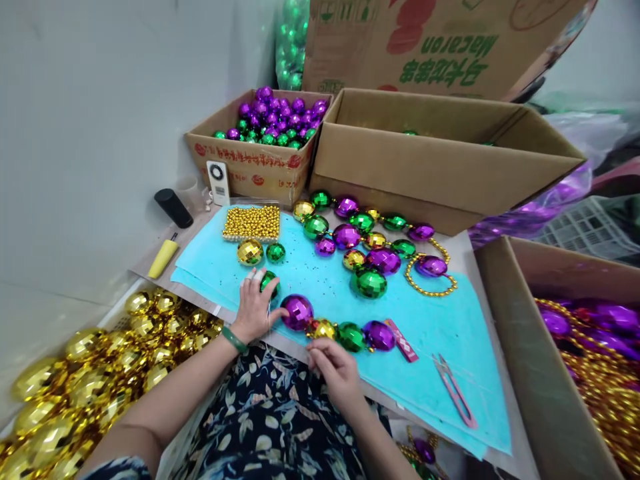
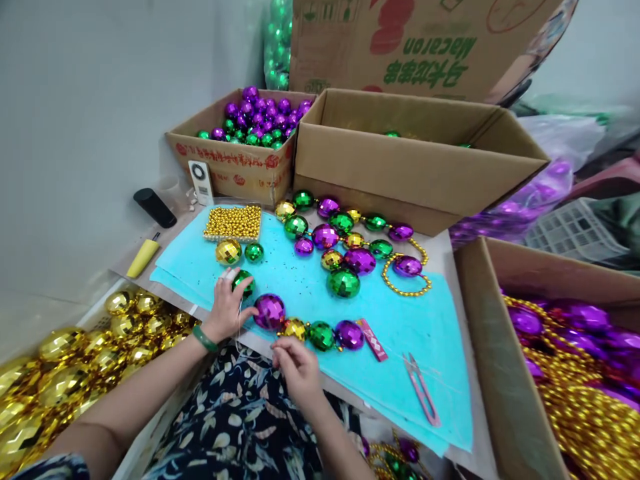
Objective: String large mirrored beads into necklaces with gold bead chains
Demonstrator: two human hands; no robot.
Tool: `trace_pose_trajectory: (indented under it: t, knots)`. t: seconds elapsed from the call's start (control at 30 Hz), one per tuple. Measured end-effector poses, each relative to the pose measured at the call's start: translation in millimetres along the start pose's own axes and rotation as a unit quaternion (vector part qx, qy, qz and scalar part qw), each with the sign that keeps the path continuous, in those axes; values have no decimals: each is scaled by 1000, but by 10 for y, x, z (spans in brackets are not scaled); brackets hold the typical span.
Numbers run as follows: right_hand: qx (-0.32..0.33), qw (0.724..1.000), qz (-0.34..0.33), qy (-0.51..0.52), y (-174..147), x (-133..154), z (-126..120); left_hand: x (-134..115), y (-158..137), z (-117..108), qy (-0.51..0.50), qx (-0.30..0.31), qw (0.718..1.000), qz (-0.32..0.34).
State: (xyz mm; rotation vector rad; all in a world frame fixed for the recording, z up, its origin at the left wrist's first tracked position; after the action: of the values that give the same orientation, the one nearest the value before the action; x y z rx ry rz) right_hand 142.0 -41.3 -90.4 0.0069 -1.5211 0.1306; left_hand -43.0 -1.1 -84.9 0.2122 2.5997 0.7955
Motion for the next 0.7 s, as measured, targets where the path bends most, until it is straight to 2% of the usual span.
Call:
trace_pose_trajectory:
  t: [0.07,0.17,0.33,0.47,0.57,0.7]
  knots:
    - [-20,998,-27,-48,73,-242,-21,-14,-28,20,14,16,1000,13]
    - [-47,996,-45,-60,369,-339,-124,1,57,106,39,21,999,0]
    - [-31,998,-48,-37,876,-203,-169,-75,290,272,51,18,998,-31]
    - [-37,997,-59,-45,919,-63,-186,-169,418,251,8,63,998,-3]
    - [-46,995,-64,-53,777,-16,-240,14,615,108,-12,71,997,-3]
    - [-47,996,-47,-58,519,-78,-305,508,1109,-43,-2,24,999,-31]
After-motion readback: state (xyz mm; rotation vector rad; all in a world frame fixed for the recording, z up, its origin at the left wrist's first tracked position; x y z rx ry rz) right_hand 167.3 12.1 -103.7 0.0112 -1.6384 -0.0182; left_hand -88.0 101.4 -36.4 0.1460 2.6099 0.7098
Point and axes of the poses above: each hand's wrist, its own y-axis towards the middle knuckle, its own z-axis out of the palm, x = y × z, the point moved 8 cm from there along y, towards the middle knuckle, and after that the axes turned 10 degrees about -x, right-handed, at the moved point
